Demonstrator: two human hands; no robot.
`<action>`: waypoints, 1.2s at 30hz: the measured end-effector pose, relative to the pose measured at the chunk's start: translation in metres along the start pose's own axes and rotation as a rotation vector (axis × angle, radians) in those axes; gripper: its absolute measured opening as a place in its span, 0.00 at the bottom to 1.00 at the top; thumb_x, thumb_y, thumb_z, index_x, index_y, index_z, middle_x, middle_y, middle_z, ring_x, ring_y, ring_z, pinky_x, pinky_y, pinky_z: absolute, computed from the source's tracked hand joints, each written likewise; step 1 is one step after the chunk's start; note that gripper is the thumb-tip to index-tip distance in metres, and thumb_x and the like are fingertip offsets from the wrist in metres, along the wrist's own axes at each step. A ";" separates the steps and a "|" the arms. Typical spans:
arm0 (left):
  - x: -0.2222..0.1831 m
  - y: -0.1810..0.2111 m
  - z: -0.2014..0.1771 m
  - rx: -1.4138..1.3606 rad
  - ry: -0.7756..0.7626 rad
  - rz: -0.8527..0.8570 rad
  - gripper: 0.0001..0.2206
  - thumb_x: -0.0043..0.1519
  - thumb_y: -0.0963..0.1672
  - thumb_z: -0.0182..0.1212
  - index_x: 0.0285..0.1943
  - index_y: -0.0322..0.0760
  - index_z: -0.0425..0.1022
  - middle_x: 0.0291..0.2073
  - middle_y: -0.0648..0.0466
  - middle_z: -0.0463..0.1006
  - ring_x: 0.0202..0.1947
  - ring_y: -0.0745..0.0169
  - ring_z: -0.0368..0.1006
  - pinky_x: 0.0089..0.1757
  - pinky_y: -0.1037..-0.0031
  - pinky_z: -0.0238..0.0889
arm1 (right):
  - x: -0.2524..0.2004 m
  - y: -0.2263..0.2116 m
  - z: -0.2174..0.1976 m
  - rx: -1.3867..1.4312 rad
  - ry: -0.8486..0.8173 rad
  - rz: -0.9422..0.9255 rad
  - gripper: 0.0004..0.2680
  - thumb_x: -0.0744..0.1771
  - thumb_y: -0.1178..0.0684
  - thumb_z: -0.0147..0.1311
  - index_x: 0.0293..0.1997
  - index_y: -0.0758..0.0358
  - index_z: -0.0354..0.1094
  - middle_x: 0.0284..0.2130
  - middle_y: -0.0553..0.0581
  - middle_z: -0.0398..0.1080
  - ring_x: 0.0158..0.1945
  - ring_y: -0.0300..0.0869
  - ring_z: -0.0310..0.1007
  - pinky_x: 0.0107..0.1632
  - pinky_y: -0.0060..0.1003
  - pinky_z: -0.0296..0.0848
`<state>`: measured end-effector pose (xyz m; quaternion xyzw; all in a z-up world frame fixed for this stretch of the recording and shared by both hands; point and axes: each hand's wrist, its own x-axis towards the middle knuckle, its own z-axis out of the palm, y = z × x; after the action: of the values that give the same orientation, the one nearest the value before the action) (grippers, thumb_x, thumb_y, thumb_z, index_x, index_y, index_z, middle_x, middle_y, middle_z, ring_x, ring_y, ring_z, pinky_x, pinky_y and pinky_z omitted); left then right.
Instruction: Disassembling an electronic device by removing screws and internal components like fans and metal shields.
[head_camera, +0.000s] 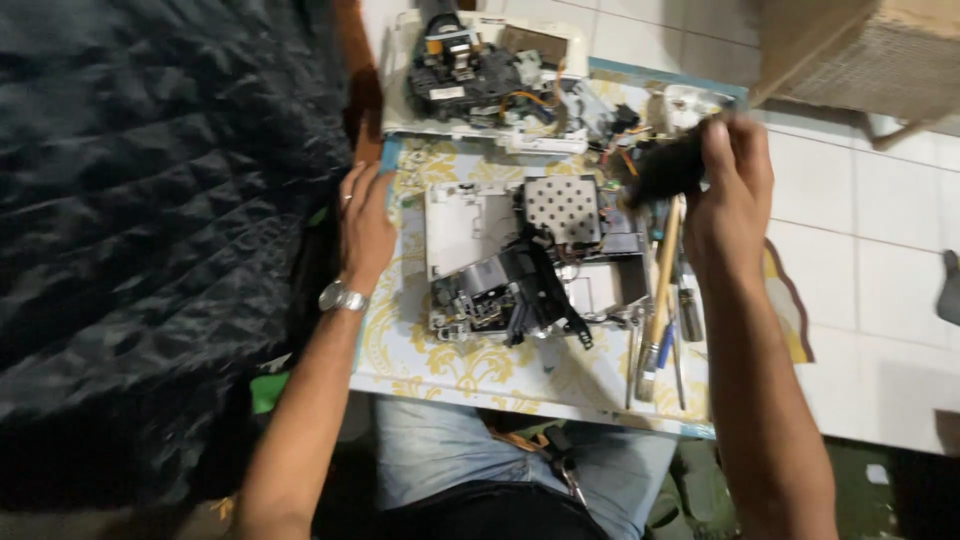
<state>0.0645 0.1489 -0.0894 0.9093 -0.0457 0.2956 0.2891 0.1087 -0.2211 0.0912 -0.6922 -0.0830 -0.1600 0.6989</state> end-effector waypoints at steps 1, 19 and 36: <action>0.003 0.010 -0.006 0.031 0.002 -0.011 0.24 0.54 0.31 0.55 0.60 0.31 0.72 0.61 0.44 0.71 0.66 0.41 0.61 0.64 0.58 0.54 | 0.018 0.005 -0.006 -0.029 -0.082 -0.010 0.06 0.74 0.53 0.46 0.55 0.63 0.63 0.45 0.57 0.65 0.50 0.41 0.65 0.57 0.40 0.70; 0.003 0.007 -0.002 0.133 0.018 -0.083 0.23 0.53 0.31 0.54 0.60 0.30 0.71 0.55 0.43 0.76 0.57 0.41 0.69 0.57 0.58 0.58 | 0.190 0.175 -0.036 -0.558 -0.079 -0.444 0.04 0.68 0.65 0.63 0.44 0.67 0.73 0.36 0.57 0.75 0.39 0.42 0.74 0.46 0.39 0.76; 0.003 0.013 -0.007 0.093 0.036 -0.155 0.20 0.58 0.33 0.54 0.60 0.34 0.69 0.49 0.45 0.77 0.50 0.46 0.71 0.51 0.60 0.62 | 0.156 0.158 -0.042 -0.715 -0.217 -0.323 0.12 0.69 0.63 0.65 0.55 0.72 0.65 0.47 0.67 0.73 0.51 0.55 0.75 0.53 0.49 0.75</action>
<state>0.0596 0.1423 -0.0767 0.9171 0.0439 0.2906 0.2693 0.3035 -0.2814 -0.0060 -0.8826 -0.2029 -0.2124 0.3671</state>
